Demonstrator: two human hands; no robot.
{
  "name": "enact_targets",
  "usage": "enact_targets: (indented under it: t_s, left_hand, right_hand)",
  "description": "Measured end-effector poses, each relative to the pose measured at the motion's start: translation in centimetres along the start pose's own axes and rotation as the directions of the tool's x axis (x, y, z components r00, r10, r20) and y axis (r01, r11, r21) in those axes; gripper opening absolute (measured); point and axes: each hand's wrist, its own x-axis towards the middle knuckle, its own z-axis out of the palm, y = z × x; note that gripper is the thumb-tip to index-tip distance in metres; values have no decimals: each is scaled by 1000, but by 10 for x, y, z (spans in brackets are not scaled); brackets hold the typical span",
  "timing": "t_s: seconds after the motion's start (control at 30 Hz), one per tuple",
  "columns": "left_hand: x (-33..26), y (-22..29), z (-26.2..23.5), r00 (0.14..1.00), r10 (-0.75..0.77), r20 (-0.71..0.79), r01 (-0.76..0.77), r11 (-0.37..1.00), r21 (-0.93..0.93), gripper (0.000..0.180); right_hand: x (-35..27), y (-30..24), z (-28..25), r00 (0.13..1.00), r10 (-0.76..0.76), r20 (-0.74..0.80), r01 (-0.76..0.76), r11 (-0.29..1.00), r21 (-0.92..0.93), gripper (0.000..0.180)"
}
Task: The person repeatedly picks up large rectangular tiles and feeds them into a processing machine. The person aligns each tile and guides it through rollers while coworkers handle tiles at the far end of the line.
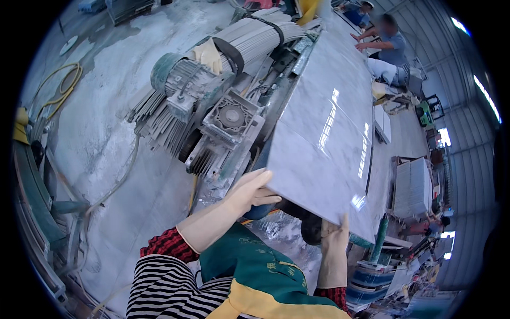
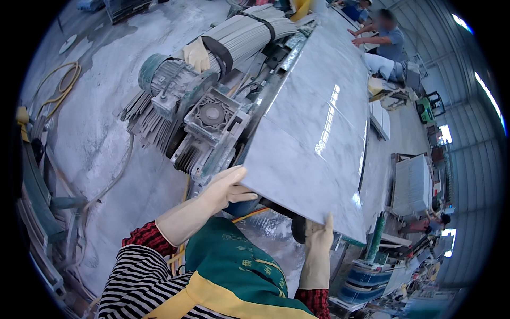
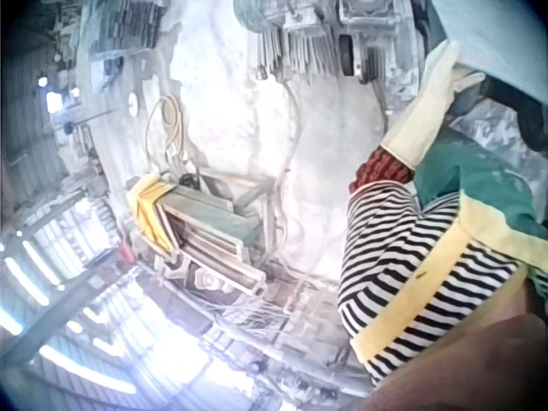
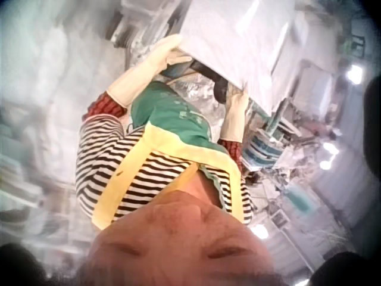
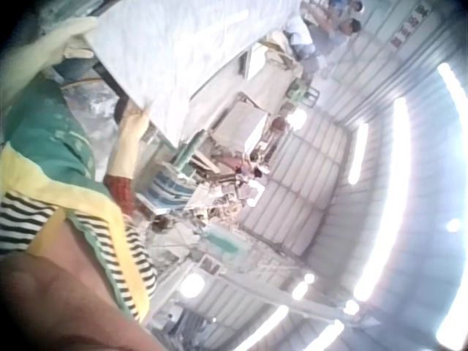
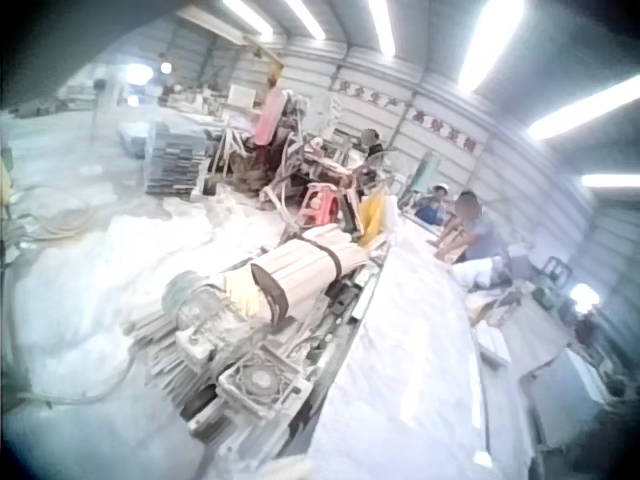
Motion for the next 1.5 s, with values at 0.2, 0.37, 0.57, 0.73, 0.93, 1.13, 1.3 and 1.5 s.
enact_targets:
  t_s: [0.2, 0.37, 0.57, 0.73, 0.93, 1.13, 1.3, 1.5]
  left_hand:
    - [-13, -42, -35, 985, -53, -166, 100, 952, 290, 47]
    - [-69, -74, -50, 969, -96, -230, 196, 862, 468, 46]
    - [-93, -81, -80, 894, 184, -409, 293, 451, 843, 55]
    - [-33, -39, -28, 882, 346, 319, -196, -347, 917, 63]
    - [119, -24, 73, 790, -46, 611, -446, -727, 522, 76]
    - [235, -41, 66, 905, -404, 135, -293, -359, 886, 52]
    - [216, -46, 95, 962, -271, 8, -153, -515, 843, 52]
    - [188, -19, 141, 973, -208, 100, -193, -497, 846, 48]
  right_hand:
    - [19, 70, -87, 986, 117, 118, -137, 975, 178, 42]
    - [-13, 92, -140, 942, 317, 112, -331, 931, 152, 38]
    - [-27, 127, -175, 897, 429, 102, -438, 894, 95, 40]
    - [-22, 132, -158, 894, 417, 166, -442, 882, 166, 46]
    - [-6, 150, -177, 882, 405, 243, -451, 874, 181, 47]
    - [-31, 107, -159, 916, 385, 109, -377, 922, -85, 50]
    - [-34, 135, -163, 862, 503, 69, -507, 851, 138, 51]
    - [-43, 148, -175, 797, 585, 150, -601, 792, 104, 44]
